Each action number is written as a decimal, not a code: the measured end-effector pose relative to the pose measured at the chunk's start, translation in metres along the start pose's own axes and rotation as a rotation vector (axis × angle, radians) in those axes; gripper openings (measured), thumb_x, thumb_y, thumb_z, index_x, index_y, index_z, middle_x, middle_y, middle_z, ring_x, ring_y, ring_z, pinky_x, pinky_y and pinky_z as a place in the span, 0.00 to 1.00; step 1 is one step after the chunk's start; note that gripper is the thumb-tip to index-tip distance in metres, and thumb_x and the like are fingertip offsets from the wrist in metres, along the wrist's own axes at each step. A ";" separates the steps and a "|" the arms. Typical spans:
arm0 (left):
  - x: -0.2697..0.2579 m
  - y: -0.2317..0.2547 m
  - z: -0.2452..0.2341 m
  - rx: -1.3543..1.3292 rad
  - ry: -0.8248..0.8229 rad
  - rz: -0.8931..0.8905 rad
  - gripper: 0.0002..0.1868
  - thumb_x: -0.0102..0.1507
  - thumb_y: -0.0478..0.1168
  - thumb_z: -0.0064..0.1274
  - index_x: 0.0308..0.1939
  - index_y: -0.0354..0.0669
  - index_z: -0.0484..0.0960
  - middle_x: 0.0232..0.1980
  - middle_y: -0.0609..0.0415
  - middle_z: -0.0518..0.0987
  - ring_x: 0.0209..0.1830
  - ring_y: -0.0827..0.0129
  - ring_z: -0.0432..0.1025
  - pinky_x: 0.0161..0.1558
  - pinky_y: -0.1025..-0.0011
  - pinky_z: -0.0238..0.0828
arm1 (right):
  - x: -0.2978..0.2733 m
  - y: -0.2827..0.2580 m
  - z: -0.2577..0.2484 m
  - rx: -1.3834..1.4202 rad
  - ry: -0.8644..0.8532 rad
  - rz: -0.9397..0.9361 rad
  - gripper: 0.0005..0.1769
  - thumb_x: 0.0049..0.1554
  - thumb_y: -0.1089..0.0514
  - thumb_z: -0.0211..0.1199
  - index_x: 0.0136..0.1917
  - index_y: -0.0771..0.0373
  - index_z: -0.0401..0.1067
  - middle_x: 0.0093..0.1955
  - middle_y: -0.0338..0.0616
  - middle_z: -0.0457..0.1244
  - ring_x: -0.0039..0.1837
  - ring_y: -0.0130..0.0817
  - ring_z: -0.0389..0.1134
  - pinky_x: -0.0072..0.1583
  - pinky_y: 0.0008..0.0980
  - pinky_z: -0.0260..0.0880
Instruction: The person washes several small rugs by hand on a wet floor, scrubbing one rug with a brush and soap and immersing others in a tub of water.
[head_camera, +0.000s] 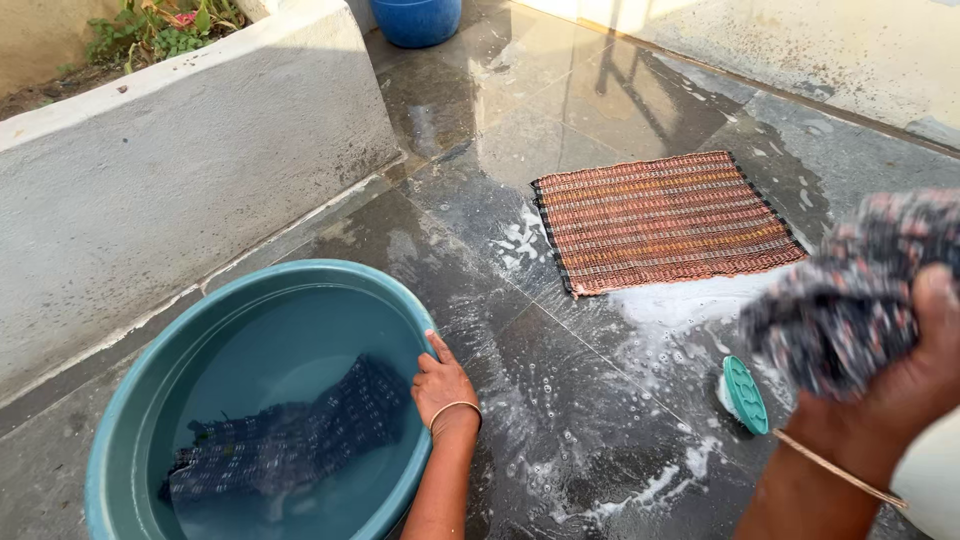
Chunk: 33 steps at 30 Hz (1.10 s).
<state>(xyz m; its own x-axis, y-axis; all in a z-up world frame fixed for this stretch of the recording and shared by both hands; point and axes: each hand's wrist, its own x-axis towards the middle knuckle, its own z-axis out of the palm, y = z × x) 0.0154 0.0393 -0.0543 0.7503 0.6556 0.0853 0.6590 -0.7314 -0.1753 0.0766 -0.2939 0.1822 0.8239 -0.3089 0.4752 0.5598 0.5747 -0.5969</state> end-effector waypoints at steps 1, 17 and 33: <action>-0.001 0.001 -0.001 -0.002 0.002 0.005 0.40 0.64 0.37 0.46 0.80 0.40 0.50 0.45 0.52 0.71 0.33 0.65 0.74 0.34 0.68 0.74 | 0.029 0.024 0.012 -0.112 -0.051 -0.161 0.24 0.71 0.64 0.56 0.77 0.70 0.57 0.69 0.55 0.58 0.66 0.43 0.64 0.69 0.41 0.68; -0.004 -0.004 -0.005 0.015 0.020 0.016 0.40 0.64 0.38 0.47 0.79 0.39 0.50 0.44 0.52 0.72 0.33 0.65 0.75 0.34 0.68 0.76 | -0.218 0.310 -0.228 -1.203 -0.810 1.208 0.46 0.48 0.54 0.69 0.75 0.24 0.58 0.76 0.53 0.59 0.71 0.46 0.65 0.70 0.45 0.64; -0.003 -0.003 -0.011 0.022 0.009 0.015 0.41 0.64 0.36 0.48 0.80 0.36 0.48 0.44 0.52 0.71 0.31 0.66 0.74 0.33 0.69 0.76 | 0.011 -0.005 0.041 -0.004 -0.068 -0.154 0.21 0.70 0.65 0.57 0.74 0.65 0.58 0.65 0.55 0.60 0.65 0.47 0.64 0.69 0.48 0.66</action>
<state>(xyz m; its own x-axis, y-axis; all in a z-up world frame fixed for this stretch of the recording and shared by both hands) 0.0112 0.0373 -0.0432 0.7605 0.6429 0.0914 0.6466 -0.7367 -0.1982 0.0795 -0.2693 0.2167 0.7205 -0.3406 0.6040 0.6794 0.5213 -0.5165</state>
